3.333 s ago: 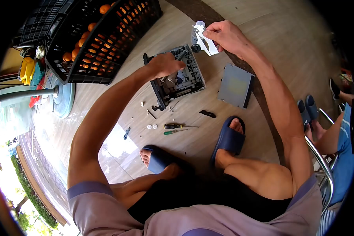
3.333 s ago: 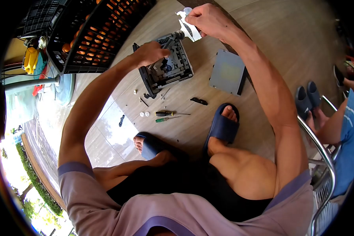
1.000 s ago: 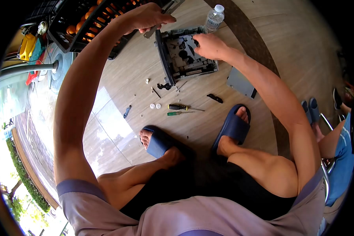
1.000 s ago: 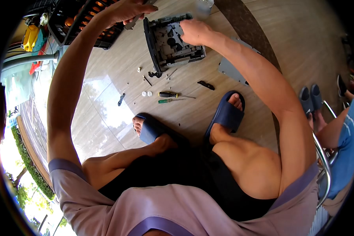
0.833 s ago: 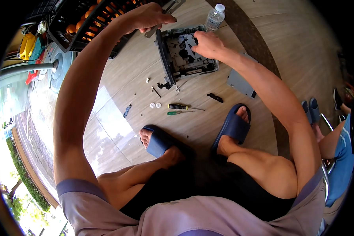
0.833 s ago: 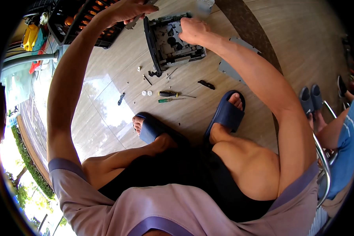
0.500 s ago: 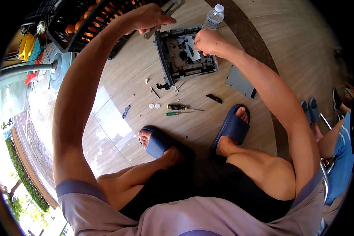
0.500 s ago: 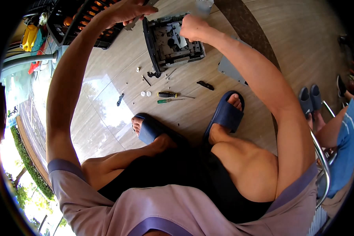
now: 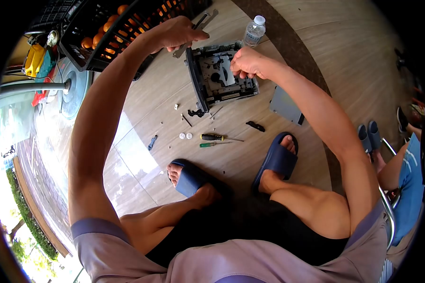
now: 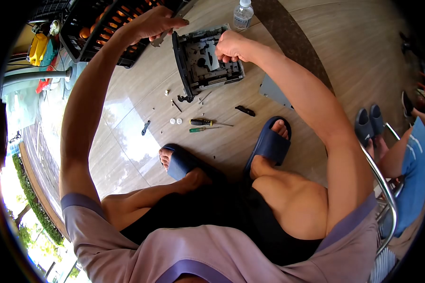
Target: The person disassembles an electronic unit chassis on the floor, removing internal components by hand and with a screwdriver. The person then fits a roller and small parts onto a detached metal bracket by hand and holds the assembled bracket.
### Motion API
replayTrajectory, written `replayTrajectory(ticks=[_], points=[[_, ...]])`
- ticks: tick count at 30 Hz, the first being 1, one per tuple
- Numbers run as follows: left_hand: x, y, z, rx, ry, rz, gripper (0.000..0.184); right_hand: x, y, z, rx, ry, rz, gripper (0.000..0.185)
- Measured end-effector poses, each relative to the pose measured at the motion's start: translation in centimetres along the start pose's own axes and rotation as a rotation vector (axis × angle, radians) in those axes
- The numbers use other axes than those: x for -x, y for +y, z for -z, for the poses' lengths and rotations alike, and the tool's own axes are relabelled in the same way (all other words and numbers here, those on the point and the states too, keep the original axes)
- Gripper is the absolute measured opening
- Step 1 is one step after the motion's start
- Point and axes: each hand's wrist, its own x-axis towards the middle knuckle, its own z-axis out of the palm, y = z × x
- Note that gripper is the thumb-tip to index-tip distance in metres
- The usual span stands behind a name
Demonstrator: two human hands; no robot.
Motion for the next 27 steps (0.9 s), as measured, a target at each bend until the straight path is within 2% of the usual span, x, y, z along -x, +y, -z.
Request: replayTrajectory(ticks=[1, 5, 7, 9, 15, 17, 18, 23, 27], points=[[0.1, 0.2, 0.0, 0.000, 0.002, -0.003, 0.050, -0.1, 0.2, -0.3, 0.002, 0.003, 0.001, 0.011], [0.5, 0.8, -0.4, 0.041, 0.000, 0.020, 0.049, 1.0, -0.8, -1.0, 0.465, 0.106, 0.092, 0.023], [0.5, 1.0, -0.3, 0.082, -0.006, 0.023, 0.049, 1.1, -1.0, -1.0, 0.534, 0.095, 0.093, 0.024], [0.5, 1.3, -0.3, 0.023, -0.074, 0.077, 0.052, 1.3, -0.7, -0.5, 0.491, 0.098, 0.101, 0.023], [0.3, 1.5, -3.3, 0.039, -0.033, 0.139, 0.058, 2.3, 0.1, 2.9, 0.378, 0.050, 0.106, 0.025], [0.3, 1.7, -4.2, -0.117, -0.087, 0.131, 0.062, 2.5, 0.5, 3.5, 0.139, 0.074, 0.177, 0.024], [0.5, 1.8, -4.8, -0.129, -0.067, 0.134, 0.064, 2.4, 0.6, 3.8, 0.137, 0.076, 0.176, 0.024], [0.8, 3.2, -6.9, -0.147, -0.098, 0.121, 0.062, 3.3, 0.0, 5.8, 0.080, 0.241, 0.152, 0.026], [0.1, 2.7, -9.0, -0.093, -0.182, 0.203, 0.058, 3.5, 0.0, 7.4, 0.049, 0.260, 0.137, 0.029]])
